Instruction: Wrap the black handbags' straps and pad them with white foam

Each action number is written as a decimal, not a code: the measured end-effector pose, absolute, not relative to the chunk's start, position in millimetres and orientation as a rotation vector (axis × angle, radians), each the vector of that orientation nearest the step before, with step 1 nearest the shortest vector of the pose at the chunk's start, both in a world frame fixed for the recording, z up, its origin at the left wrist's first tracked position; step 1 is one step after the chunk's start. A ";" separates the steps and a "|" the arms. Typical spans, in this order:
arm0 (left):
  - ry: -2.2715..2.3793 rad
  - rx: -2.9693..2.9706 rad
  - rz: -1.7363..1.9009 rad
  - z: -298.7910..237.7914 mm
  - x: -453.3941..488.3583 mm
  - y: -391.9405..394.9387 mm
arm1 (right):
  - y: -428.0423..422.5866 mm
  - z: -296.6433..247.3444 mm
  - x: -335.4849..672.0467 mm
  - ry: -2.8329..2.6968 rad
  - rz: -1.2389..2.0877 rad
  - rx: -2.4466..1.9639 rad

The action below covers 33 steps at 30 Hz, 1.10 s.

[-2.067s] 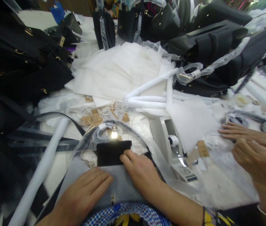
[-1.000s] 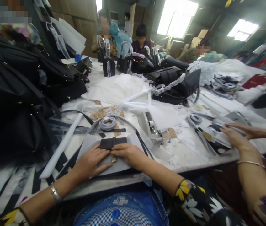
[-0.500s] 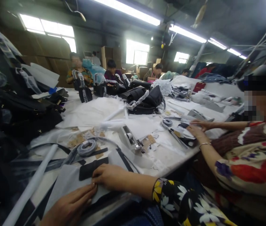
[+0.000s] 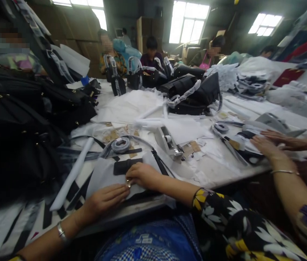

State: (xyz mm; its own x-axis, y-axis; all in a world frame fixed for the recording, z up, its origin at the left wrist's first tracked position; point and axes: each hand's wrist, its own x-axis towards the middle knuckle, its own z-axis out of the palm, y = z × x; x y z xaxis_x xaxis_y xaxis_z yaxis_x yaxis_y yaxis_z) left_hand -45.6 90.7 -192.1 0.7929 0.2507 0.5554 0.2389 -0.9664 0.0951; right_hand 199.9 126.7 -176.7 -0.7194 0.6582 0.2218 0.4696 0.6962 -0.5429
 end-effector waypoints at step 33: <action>0.435 2.719 0.886 -206.9 -47.5 96.0 | 212.4 -111.1 120.4 -3.600 0.721 -0.266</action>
